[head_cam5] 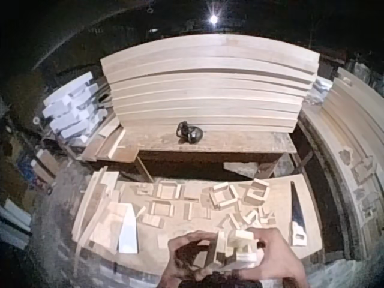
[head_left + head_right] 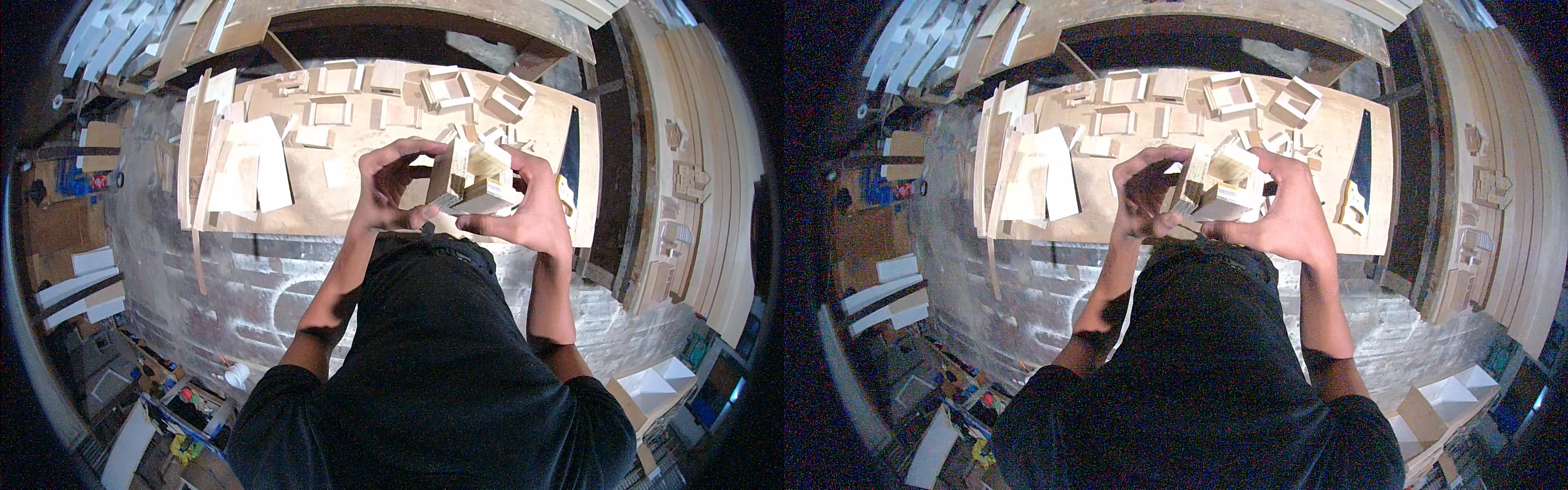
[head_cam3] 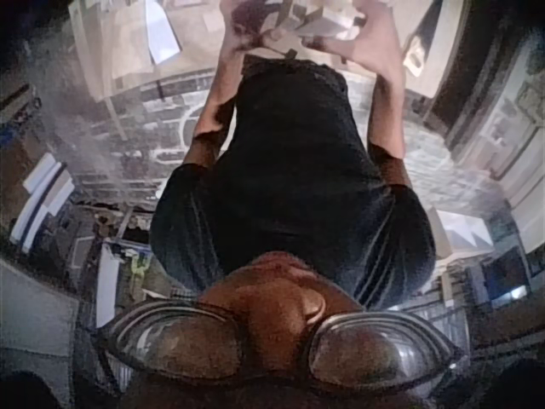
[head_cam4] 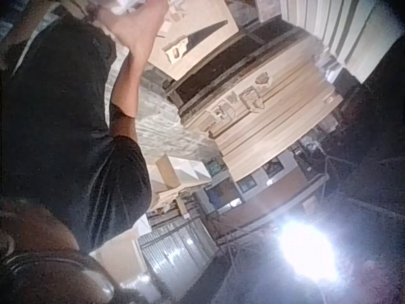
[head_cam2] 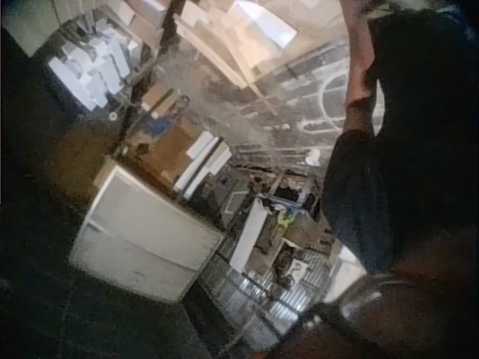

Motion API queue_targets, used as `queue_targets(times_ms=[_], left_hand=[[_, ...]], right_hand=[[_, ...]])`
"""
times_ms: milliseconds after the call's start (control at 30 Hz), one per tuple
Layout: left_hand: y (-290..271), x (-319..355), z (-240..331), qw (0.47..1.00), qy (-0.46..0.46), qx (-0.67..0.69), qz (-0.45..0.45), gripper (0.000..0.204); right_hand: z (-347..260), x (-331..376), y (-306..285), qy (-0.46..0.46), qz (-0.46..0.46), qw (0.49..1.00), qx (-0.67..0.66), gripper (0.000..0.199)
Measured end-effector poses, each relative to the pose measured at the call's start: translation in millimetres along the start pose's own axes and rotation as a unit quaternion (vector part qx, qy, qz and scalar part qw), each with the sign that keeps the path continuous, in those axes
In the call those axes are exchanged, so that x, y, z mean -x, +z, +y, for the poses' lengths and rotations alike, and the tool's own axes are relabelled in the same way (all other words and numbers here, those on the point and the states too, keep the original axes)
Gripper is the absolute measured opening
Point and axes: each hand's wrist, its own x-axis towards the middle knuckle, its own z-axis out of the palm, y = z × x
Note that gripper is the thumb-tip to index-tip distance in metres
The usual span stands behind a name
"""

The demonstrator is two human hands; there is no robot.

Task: The person saws a wooden piece using a handsaw, applies glue to wooden components using a stick, and joins the pieces together on a workbench.

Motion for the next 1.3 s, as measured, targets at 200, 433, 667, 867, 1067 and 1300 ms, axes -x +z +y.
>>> queue_targets(times_ms=[200,433,667,867,1067,1300], left_hand=[[-3.6,-6.2,-0.3,1.0,-0.004,-0.004,-0.022,0.069],[-6.0,-12.1,-4.3,0.999,0.017,-0.015,-0.031,0.068],[-11.6,-22.3,3.7,0.999,-0.002,-0.03,-0.041,0.075],[-9.0,-28.5,14.3,1.0,-0.008,0.002,-0.022,0.087],[-11.9,-27.7,14.8,1.0,-0.01,0.001,-0.024,0.086],[-7.9,-19.4,4.6,0.998,0.049,0.034,-0.007,0.072]], right_hand=[[-8.0,-2.4,-6.9,0.055,-0.044,0.997,0.017,0.063],[-6.7,-5.9,-3.6,0.018,-0.003,1.0,0.0,0.052],[-16.5,-11.1,-7.5,0.067,-0.04,0.997,-0.031,0.062],[-13.6,-14.8,-2.0,0.021,-0.012,0.998,-0.05,0.06],[-11.5,-16.1,-1.6,0.007,-0.012,0.999,-0.037,0.059],[-7.2,-18.1,1.8,-0.014,-0.013,1.0,-0.01,0.058]])
